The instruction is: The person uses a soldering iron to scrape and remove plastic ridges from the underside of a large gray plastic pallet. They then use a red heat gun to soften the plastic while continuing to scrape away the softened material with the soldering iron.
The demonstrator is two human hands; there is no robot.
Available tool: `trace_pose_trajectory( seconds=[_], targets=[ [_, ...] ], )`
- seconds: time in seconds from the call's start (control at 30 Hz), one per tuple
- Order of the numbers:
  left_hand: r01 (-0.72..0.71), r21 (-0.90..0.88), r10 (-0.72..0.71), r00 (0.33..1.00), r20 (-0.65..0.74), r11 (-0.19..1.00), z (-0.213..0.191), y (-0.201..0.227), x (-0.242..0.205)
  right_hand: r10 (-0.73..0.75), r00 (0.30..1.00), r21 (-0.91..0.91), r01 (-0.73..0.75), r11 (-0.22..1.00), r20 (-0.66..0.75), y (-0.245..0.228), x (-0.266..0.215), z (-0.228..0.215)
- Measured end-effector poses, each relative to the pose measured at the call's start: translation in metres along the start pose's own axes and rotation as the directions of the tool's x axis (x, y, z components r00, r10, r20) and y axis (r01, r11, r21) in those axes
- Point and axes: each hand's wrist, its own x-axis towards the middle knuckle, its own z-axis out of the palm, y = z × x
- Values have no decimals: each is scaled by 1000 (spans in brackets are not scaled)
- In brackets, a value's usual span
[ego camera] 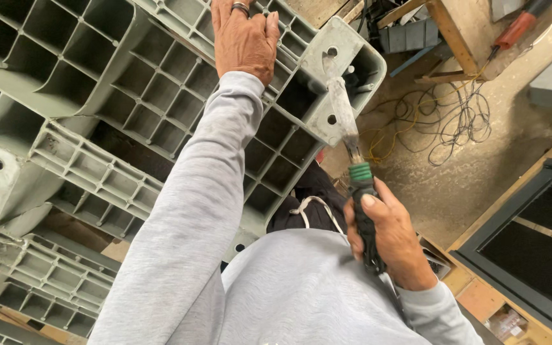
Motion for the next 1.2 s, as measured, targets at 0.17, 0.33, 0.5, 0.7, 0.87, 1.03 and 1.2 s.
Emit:
trace_pose_trajectory(
  seconds=[0.17, 0.33, 0.5, 0.7, 0.87, 1.03, 1.2],
  targets=[
    [-18, -57, 18, 1000, 6, 998, -1, 0, 0, -32, 999, -77, 30, 997, -26, 1, 21, 6],
    [4, -37, -4, 1000, 4, 999, 0, -2, -1, -39, 999, -87, 39, 995, 9, 1, 29, 13],
    [5, -56, -6, 1000, -13, 998, -1, -1, 0, -15, 997, 7, 15, 1000, 72, 2, 31, 17],
    [48, -91, -49, 999, -12, 995, -3, -1, -4, -12, 997, 54, 8, 999, 73, 8, 31, 19],
    [6, -59, -9, 999, -53, 998, 0, -1, -4, -8, 999, 54, 5, 999, 52, 14, 32, 16],
    [9, -76, -15, 997, -74, 997, -1, -2, -1, -11, 998, 52, 8, 999, 56, 12, 34, 18],
    [-27, -86, 18, 995, -100, 996, 1, -3, -3, -8, 999, 47, 6, 999, 45, 13, 34, 20]
  ],
)
